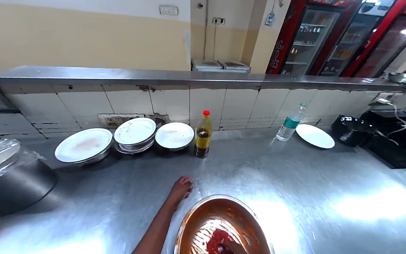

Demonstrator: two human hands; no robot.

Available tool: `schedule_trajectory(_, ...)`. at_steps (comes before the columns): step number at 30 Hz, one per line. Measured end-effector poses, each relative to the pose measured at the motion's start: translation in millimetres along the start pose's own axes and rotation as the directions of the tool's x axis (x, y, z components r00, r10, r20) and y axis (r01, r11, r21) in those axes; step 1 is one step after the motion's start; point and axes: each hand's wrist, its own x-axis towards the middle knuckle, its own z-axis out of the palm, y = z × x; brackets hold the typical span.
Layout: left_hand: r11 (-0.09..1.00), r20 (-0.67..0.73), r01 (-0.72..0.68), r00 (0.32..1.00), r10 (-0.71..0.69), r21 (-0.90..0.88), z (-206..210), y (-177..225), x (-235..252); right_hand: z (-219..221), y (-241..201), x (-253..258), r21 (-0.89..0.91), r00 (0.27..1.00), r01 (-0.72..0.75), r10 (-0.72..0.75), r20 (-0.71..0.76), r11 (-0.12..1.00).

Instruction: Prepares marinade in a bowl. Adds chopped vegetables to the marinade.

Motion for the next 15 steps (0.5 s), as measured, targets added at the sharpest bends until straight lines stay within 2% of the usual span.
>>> schedule_trajectory(2,0.993,-0.046,0.025,0.998,-0.03,-0.119,-13,-23,-42,-2,-3,-2,-0.003,1.0,-0.016,0.017,0.012,1.0)
schedule_trajectory(4,0.991,-0.111,0.018,0.993,-0.034,-0.136,-21,-47,-93,-12,-9,1,-0.039,0.997,-0.056,0.058,0.053,0.998)
schedule_trajectory(7,0.99,-0.08,0.046,0.995,-0.056,-0.13,-19,-77,-168,-23,-14,17,-0.142,0.994,-0.071,0.082,0.077,0.987)
schedule_trajectory(9,0.987,-0.078,-0.01,0.997,-0.003,-0.158,-7,-94,-195,-20,-22,29,-0.211,0.993,-0.053,0.075,0.096,0.976)
schedule_trajectory(12,0.975,-0.201,-0.132,0.975,0.095,-0.177,11,-106,-206,3,-22,31,-0.316,0.983,0.114,-0.061,0.172,0.942)
schedule_trajectory(15,0.985,-0.247,-0.127,0.964,0.094,-0.119,12,-101,-210,6,-6,24,-0.397,0.947,0.277,-0.178,0.269,0.875)
